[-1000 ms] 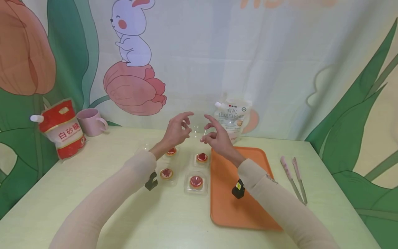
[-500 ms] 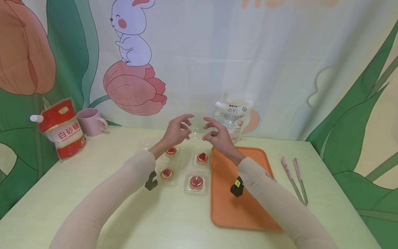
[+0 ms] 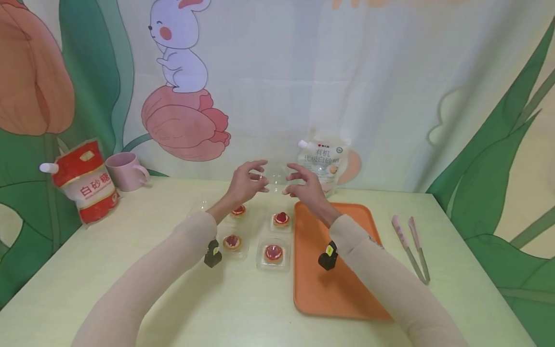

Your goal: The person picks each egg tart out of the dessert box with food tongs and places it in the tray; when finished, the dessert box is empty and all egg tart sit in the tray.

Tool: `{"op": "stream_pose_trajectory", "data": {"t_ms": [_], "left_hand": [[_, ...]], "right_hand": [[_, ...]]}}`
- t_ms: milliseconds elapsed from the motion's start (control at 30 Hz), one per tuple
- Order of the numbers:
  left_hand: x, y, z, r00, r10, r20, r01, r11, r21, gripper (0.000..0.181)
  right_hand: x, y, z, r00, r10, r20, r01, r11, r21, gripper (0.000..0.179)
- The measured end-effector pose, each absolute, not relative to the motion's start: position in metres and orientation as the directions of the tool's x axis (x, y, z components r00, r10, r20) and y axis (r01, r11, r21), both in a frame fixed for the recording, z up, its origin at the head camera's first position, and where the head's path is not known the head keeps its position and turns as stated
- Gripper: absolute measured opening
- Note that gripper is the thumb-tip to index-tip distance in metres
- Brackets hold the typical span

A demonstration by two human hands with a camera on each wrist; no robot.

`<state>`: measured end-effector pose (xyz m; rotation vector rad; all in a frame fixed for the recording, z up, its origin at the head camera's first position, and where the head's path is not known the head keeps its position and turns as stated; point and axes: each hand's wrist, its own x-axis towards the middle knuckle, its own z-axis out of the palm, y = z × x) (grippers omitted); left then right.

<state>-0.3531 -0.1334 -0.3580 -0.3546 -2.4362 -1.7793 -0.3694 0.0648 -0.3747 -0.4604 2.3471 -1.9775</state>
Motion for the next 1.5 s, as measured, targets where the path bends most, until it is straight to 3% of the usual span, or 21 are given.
{"op": "stream_pose_trajectory", "data": {"t_ms": [300,700,1133,1500], "left_hand": [[-0.372,-0.148,-0.351,-0.962,0.255,0.094,0.194,0.401,0.895,0.057],[-0.401,-0.157,-0.355,-0.966,0.252,-0.054,0.136,0.678,0.723,0.062],[-0.422,-0.146,-0.375,-0.958,0.267,-0.108,0.122,0.716,0.687,0.063],[-0.424,-0.141,-0.371,-0.946,0.276,-0.171,0.121,0.789,0.603,0.064]], "right_hand": [[-0.382,0.063,-0.367,-0.936,-0.332,0.116,-0.202,0.236,-0.951,0.058],[-0.41,0.048,-0.378,-0.928,-0.374,-0.013,-0.127,0.346,-0.93,0.057],[-0.428,0.05,-0.394,-0.923,-0.359,-0.139,-0.05,0.471,-0.881,0.056],[-0.435,0.054,-0.396,-0.897,-0.409,-0.166,-0.092,0.541,-0.836,0.058]]}}
